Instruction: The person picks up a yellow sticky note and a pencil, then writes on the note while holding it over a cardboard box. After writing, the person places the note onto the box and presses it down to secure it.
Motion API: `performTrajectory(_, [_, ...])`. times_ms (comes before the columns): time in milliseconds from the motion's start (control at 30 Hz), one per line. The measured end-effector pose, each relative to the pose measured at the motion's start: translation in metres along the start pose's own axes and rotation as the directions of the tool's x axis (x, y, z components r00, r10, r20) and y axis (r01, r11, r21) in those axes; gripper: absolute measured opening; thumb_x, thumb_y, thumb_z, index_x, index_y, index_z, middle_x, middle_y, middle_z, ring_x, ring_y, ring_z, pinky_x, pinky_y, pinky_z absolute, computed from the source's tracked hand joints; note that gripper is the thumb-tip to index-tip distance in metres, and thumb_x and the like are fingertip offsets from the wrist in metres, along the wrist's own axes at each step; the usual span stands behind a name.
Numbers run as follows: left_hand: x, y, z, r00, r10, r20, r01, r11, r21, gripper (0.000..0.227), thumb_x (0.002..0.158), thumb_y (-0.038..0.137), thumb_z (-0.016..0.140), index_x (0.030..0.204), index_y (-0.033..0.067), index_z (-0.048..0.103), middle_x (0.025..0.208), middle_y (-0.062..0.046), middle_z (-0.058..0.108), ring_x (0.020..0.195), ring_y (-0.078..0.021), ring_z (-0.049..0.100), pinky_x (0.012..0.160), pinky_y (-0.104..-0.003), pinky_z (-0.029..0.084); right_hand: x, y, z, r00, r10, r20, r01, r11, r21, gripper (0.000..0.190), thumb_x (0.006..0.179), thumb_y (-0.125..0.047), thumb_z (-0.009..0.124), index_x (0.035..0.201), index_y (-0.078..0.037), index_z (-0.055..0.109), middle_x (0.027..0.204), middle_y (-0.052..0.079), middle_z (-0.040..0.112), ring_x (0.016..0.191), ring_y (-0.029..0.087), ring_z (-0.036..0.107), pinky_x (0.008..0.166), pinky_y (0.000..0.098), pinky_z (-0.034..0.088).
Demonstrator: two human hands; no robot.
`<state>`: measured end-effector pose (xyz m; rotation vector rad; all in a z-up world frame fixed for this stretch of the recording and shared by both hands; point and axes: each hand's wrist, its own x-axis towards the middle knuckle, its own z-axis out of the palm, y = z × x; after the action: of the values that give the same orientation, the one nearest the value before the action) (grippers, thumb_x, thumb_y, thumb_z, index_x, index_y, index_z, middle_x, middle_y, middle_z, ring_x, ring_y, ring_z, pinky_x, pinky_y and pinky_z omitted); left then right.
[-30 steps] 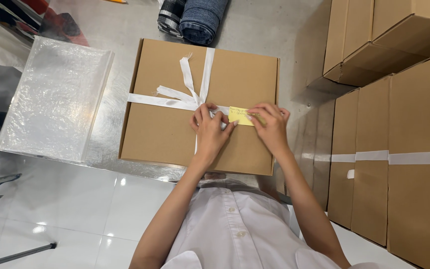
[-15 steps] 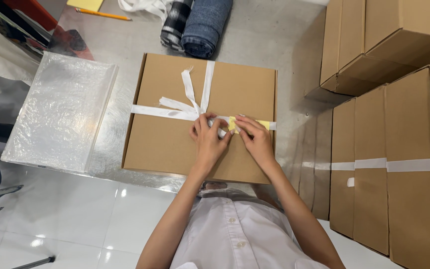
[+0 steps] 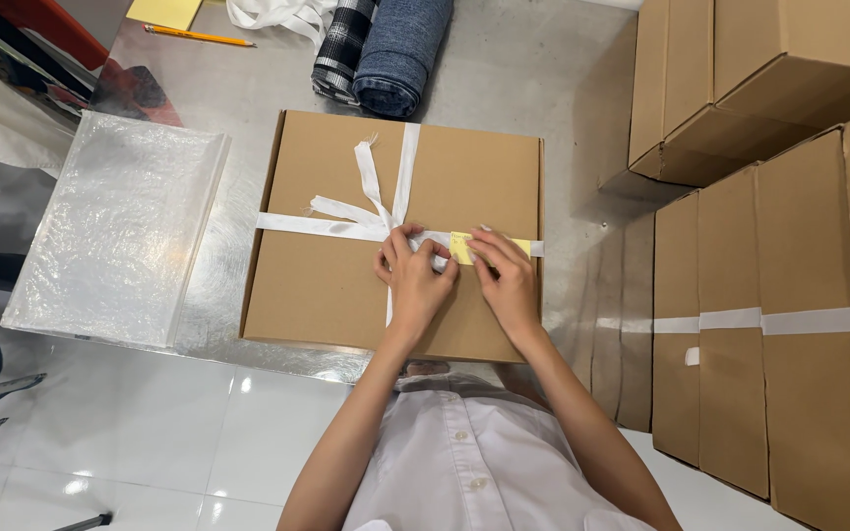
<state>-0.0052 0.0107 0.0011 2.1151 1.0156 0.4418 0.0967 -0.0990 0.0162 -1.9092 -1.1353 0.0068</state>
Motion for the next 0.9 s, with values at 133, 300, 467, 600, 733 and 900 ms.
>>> performTrajectory(133, [0.003, -0.010, 0.006, 1.000, -0.015, 0.018, 0.016, 0.999, -0.046, 0.029, 0.076, 0.019, 0.078, 0.095, 0.0140, 0.057, 0.127, -0.002, 0.042, 0.132, -0.0275, 0.036, 0.112, -0.056, 0.016, -0.013, 0.023, 0.002, 0.999, 0.018, 0.036, -0.013, 0.990, -0.140, 0.031, 0.089, 0.002, 0.071, 0.115, -0.014, 0.077, 0.130, 0.007, 0.071, 0.125, 0.031, 0.063, 0.107, 0.0477, 0.047])
performTrajectory(300, [-0.003, 0.001, 0.002, 0.994, 0.104, -0.027, -0.102, 0.993, 0.062, 0.033, 0.075, 0.014, 0.074, 0.099, 0.0144, 0.053, 0.130, -0.005, 0.045, 0.130, -0.0291, 0.040, 0.110, -0.056, 0.021, -0.020, 0.027, 0.008, 0.996, 0.027, 0.090, -0.008, 0.979, -0.202, 0.038, 0.093, -0.001, 0.065, 0.130, -0.012, 0.069, 0.144, 0.011, 0.061, 0.134, 0.034, 0.054, 0.110, 0.0527, 0.041])
performTrajectory(467, [-0.015, -0.002, 0.022, 0.925, 0.379, -0.013, -0.367, 0.902, 0.226, 0.034, 0.087, 0.006, 0.058, 0.120, 0.0149, 0.058, 0.137, -0.005, 0.053, 0.132, -0.0218, 0.049, 0.113, -0.051, 0.020, -0.030, 0.023, 0.014, 0.987, 0.028, 0.160, 0.026, 0.945, -0.326, 0.045, 0.099, -0.007, 0.058, 0.144, -0.009, 0.058, 0.157, 0.013, 0.048, 0.143, 0.036, 0.043, 0.114, 0.0569, 0.032])
performTrajectory(600, [-0.020, -0.007, 0.031, 0.879, 0.470, 0.080, -0.472, 0.834, 0.285, 0.047, 0.099, 0.012, 0.050, 0.145, 0.0131, 0.051, 0.151, -0.005, 0.052, 0.143, -0.0179, 0.047, 0.120, -0.045, 0.027, -0.035, 0.035, 0.014, 0.958, 0.085, 0.273, 0.051, 0.889, -0.455, 0.053, 0.102, -0.017, 0.050, 0.154, -0.013, 0.044, 0.168, 0.005, 0.029, 0.153, 0.030, 0.027, 0.120, 0.0544, 0.024])
performTrajectory(733, [-0.021, -0.003, 0.029, 0.886, 0.450, 0.109, -0.459, 0.822, 0.337, 0.046, 0.107, 0.027, 0.044, 0.151, 0.0130, 0.048, 0.161, -0.003, 0.043, 0.149, -0.0156, 0.037, 0.123, -0.046, 0.020, -0.035, 0.018, -0.009, 0.919, 0.291, 0.266, -0.123, 0.854, -0.506, 0.057, 0.108, -0.031, 0.038, 0.161, -0.011, 0.030, 0.170, 0.009, 0.020, 0.156, 0.032, 0.012, 0.120, 0.0617, 0.009])
performTrajectory(900, [-0.021, -0.005, 0.033, 0.890, 0.436, 0.136, -0.454, 0.811, 0.369, 0.050, 0.108, 0.038, 0.042, 0.152, 0.0133, 0.047, 0.162, -0.003, 0.040, 0.151, -0.0163, 0.033, 0.125, -0.048, 0.015, -0.041, 0.027, -0.020, 0.910, 0.318, 0.266, -0.114, 0.808, -0.579, 0.062, 0.109, -0.044, 0.033, 0.161, -0.012, 0.028, 0.171, 0.007, 0.018, 0.157, 0.030, 0.013, 0.121, 0.0621, 0.004])
